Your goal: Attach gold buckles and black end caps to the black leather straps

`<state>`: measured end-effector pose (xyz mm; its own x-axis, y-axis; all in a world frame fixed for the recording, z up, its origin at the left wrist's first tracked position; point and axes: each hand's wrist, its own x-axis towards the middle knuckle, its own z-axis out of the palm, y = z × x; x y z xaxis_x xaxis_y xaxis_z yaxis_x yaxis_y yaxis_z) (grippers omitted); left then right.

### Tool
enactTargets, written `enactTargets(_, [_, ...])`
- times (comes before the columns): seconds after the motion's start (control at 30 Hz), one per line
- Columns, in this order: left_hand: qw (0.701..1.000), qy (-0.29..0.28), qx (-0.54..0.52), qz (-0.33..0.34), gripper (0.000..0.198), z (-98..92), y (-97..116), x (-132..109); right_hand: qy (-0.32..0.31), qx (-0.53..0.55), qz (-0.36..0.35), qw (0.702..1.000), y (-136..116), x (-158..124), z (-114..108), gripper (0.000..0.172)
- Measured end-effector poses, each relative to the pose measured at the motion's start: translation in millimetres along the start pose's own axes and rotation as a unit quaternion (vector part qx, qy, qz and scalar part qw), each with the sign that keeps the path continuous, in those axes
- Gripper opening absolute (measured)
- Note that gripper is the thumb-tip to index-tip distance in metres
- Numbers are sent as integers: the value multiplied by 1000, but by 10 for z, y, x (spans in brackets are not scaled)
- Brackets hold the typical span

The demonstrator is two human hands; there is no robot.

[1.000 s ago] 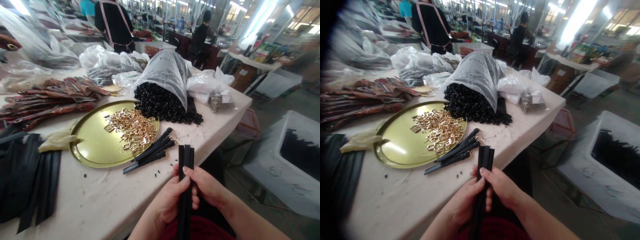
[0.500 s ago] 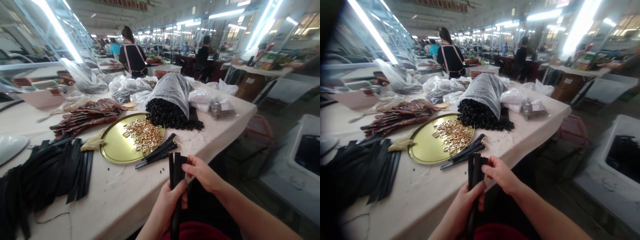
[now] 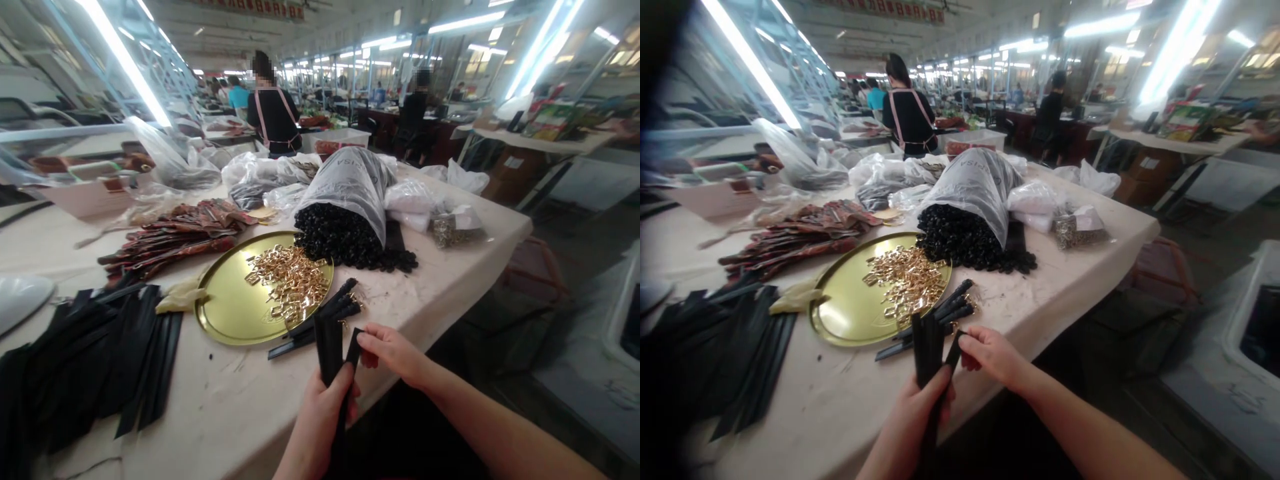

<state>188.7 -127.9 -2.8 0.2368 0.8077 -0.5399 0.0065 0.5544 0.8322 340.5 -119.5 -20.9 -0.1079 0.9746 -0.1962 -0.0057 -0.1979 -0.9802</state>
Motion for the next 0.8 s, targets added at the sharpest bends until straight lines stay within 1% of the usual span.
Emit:
enactTargets(0.03, [1000, 13, 11, -5, 30, -29, 32, 45, 10, -59, -16, 998, 14, 98, -103, 28])
enactTargets(0.07, [999, 27, 14, -8, 32, -64, 60, 90, 40, -131, -36, 990, 23, 204, -223, 28])
enactTargets(0.1, [999, 39, 12, -11, 33, -103, 82, 135, 90, -212, -61, 971, 29, 315, -352, 25])
enactTargets(0.13, [999, 47, 4, -13, 33, -143, 96, 182, 150, -298, -83, 939, 31, 428, -482, 21])
enactTargets(0.17, [999, 52, -7, -14, 33, -184, 102, 228, 191, -344, -93, 915, 29, 540, -604, 16])
enactTargets(0.2, [998, 56, -21, -16, 32, -223, 100, 275, 218, -380, -100, 894, 23, 648, -710, 12])
enactTargets(0.23, [997, 60, -35, -19, 31, -259, 94, 321, 233, -402, -103, 880, 13, 751, -798, 9])
enactTargets(0.27, [996, 65, -50, -22, 31, -292, 85, 364, 235, -417, -105, 872, 0, 847, -863, 9])
enactTargets(0.33, [993, 76, -80, -29, 38, -342, 68, 441, 229, -458, -111, 852, -29, 1019, -933, 10])
enactTargets(0.4, [991, 82, -96, -39, 42, -372, 67, 495, 217, -496, -113, 833, -52, 1155, -948, 10])
enactTargets(0.5, [992, 79, -93, -44, 39, -378, 103, 528, 198, -537, -109, 813, -69, 1274, -935, 8])
enactTargets(0.6, [993, 54, -90, -49, 34, -348, 169, 528, 176, -551, -110, 808, -77, 1282, -917, 8])
enactTargets(0.7, [989, 11, -125, -74, 33, -301, 228, 514, 161, -551, -119, 810, -96, 1193, -841, 6])
enactTargets(0.73, [987, -2, -139, -82, 33, -285, 241, 506, 159, -533, -120, 822, -106, 1141, -788, 5])
enactTargets(0.77, [985, -14, -150, -88, 32, -268, 249, 494, 153, -494, -115, 848, -117, 1079, -720, 3])
enactTargets(0.8, [983, -24, -156, -89, 32, -251, 253, 480, 138, -429, -105, 887, -128, 1006, -637, 3])
